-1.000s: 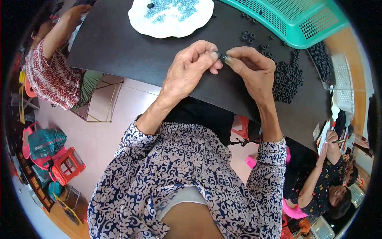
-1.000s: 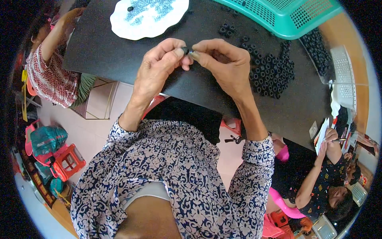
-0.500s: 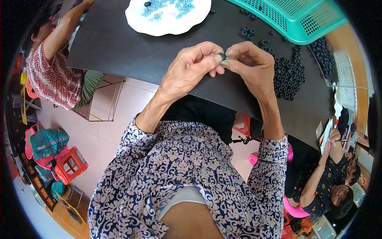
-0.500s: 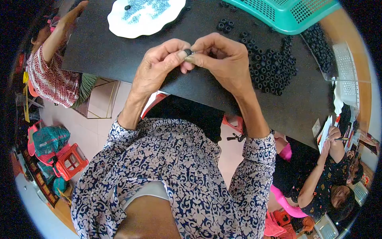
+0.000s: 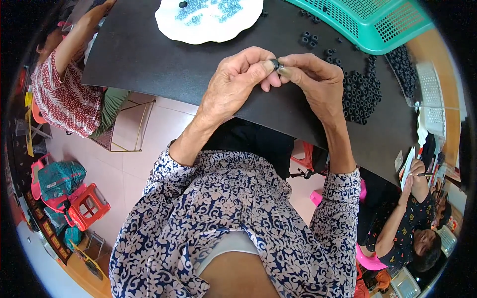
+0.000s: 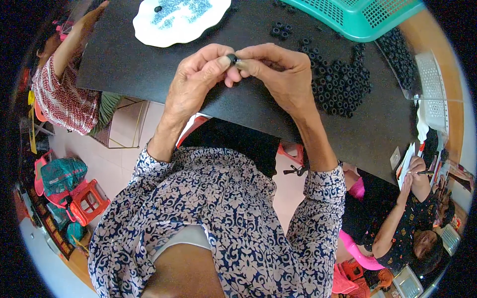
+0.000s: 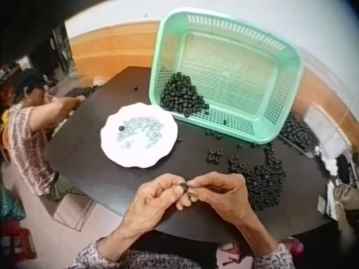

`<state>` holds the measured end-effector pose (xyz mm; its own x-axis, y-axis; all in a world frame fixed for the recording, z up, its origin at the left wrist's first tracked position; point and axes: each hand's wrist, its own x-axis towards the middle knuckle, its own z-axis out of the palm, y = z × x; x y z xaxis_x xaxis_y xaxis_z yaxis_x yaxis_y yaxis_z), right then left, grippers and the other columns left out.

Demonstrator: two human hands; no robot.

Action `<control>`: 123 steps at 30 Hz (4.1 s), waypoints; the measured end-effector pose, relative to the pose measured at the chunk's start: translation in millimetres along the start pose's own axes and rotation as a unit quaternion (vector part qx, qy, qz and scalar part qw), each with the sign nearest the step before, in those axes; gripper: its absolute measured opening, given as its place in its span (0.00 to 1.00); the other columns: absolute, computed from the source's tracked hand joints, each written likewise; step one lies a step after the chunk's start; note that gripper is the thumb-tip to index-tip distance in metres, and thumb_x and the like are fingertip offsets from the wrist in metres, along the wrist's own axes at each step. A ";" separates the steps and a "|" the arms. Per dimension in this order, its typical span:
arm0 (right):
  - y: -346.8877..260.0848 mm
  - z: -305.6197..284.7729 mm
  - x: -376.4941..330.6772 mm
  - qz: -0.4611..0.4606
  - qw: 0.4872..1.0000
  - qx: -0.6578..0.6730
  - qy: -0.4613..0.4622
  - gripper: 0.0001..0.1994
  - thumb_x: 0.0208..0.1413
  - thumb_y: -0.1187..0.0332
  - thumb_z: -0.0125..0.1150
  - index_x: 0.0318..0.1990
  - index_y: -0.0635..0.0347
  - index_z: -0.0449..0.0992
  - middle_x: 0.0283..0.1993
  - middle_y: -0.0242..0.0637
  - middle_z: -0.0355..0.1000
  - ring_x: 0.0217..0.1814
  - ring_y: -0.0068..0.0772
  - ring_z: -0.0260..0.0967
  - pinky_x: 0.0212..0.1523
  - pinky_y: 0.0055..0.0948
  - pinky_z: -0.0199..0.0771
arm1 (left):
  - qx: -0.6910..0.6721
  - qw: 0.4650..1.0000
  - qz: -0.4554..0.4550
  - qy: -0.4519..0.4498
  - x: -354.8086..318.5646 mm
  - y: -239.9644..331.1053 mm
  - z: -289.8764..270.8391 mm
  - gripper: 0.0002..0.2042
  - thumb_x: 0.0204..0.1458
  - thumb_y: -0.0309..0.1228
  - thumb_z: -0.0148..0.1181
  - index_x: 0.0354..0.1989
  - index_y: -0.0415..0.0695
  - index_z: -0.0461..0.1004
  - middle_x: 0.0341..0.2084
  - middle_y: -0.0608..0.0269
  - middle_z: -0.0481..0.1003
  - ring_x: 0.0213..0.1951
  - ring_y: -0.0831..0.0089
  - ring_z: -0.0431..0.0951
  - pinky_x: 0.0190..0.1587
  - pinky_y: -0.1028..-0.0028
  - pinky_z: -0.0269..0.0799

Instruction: Assembling small parts by inserting small blue components into black circular rubber or plastic components.

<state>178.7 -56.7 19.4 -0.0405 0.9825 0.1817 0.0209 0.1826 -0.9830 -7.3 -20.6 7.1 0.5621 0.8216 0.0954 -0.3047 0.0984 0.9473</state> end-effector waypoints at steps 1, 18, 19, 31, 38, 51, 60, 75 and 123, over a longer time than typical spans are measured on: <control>0.5 0.2 -0.1 -0.007 1.000 0.009 -0.002 0.10 0.50 0.79 0.66 0.41 0.67 0.79 0.37 0.34 0.77 0.37 0.20 0.74 0.41 0.17 0.75 | 0.010 1.000 -0.005 0.001 -0.4 1.2 0.3 0.13 0.62 0.33 0.49 0.44 0.34 0.72 0.30 0.62 0.76 0.32 0.79 0.74 0.39 0.81 0.71; -6.9 4.2 1.6 0.009 0.999 0.033 -0.022 0.07 0.54 0.82 0.59 0.41 0.69 0.76 0.35 0.35 0.76 0.37 0.21 0.73 0.40 0.20 0.73 | 0.004 0.999 -0.033 0.016 1.9 4.5 3.9 0.11 0.61 0.28 0.50 0.45 0.32 0.71 0.29 0.59 0.77 0.31 0.77 0.74 0.37 0.79 0.70; -5.4 4.6 0.5 0.005 0.999 0.041 -0.020 0.07 0.54 0.82 0.59 0.41 0.69 0.76 0.35 0.35 0.76 0.37 0.21 0.73 0.39 0.20 0.73 | 0.001 0.999 -0.034 0.016 1.8 3.2 3.8 0.11 0.61 0.28 0.50 0.45 0.32 0.71 0.29 0.59 0.76 0.31 0.78 0.74 0.37 0.79 0.70; -33.5 -125.6 40.5 -0.147 0.833 -0.529 0.066 0.08 0.53 0.72 0.60 0.41 0.62 0.79 0.29 0.37 0.76 0.30 0.26 0.73 0.33 0.25 0.72 | 0.013 0.999 -0.030 0.007 10.8 2.3 2.2 0.10 0.61 0.30 0.51 0.40 0.35 0.72 0.27 0.63 0.76 0.30 0.81 0.72 0.36 0.80 0.69; -7.1 -136.4 79.3 -0.107 0.779 -0.614 -0.067 0.10 0.48 0.75 0.59 0.39 0.65 0.78 0.32 0.48 0.76 0.33 0.46 0.75 0.37 0.36 0.74 | 0.024 0.999 -0.041 0.004 15.5 1.0 -2.7 0.10 0.62 0.30 0.50 0.40 0.35 0.72 0.27 0.64 0.76 0.30 0.82 0.71 0.36 0.80 0.69; -49.4 -69.1 57.6 0.094 0.965 -0.246 0.009 0.09 0.52 0.74 0.62 0.40 0.66 0.79 0.37 0.29 0.76 0.38 0.15 0.71 0.41 0.17 0.71 | 0.046 0.996 -0.074 -0.003 30.6 5.3 -10.4 0.11 0.61 0.31 0.50 0.42 0.35 0.72 0.29 0.61 0.76 0.32 0.78 0.74 0.38 0.79 0.69; 0.8 -35.0 29.1 0.152 0.987 0.044 0.026 0.09 0.52 0.81 0.61 0.41 0.64 0.77 0.45 0.35 0.75 0.45 0.23 0.73 0.50 0.22 0.73 | -0.002 0.998 -0.055 -0.012 38.4 -0.7 -6.3 0.09 0.61 0.29 0.51 0.43 0.37 0.73 0.27 0.65 0.76 0.29 0.83 0.71 0.35 0.82 0.69; 1.7 -31.0 24.3 0.085 0.996 0.017 -0.006 0.11 0.51 0.82 0.62 0.43 0.65 0.78 0.40 0.32 0.76 0.41 0.20 0.73 0.46 0.20 0.74 | 0.034 0.998 -0.055 -0.021 46.8 -1.4 -1.0 0.10 0.62 0.31 0.52 0.44 0.37 0.73 0.27 0.64 0.77 0.30 0.81 0.73 0.35 0.81 0.70; 7.9 -16.8 15.3 0.045 0.990 0.136 0.007 0.08 0.49 0.83 0.64 0.37 0.64 0.76 0.40 0.35 0.74 0.44 0.23 0.72 0.49 0.21 0.72 | 0.022 0.999 -0.025 0.003 31.8 -2.1 -3.7 0.11 0.61 0.31 0.52 0.45 0.35 0.74 0.28 0.63 0.76 0.32 0.80 0.75 0.37 0.80 0.72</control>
<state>195.1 -39.6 14.9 -0.0375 0.9952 0.0908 -0.2459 0.0789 -0.9661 8.3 7.4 7.0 0.5718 0.8191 0.0458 -0.2419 0.1150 0.9635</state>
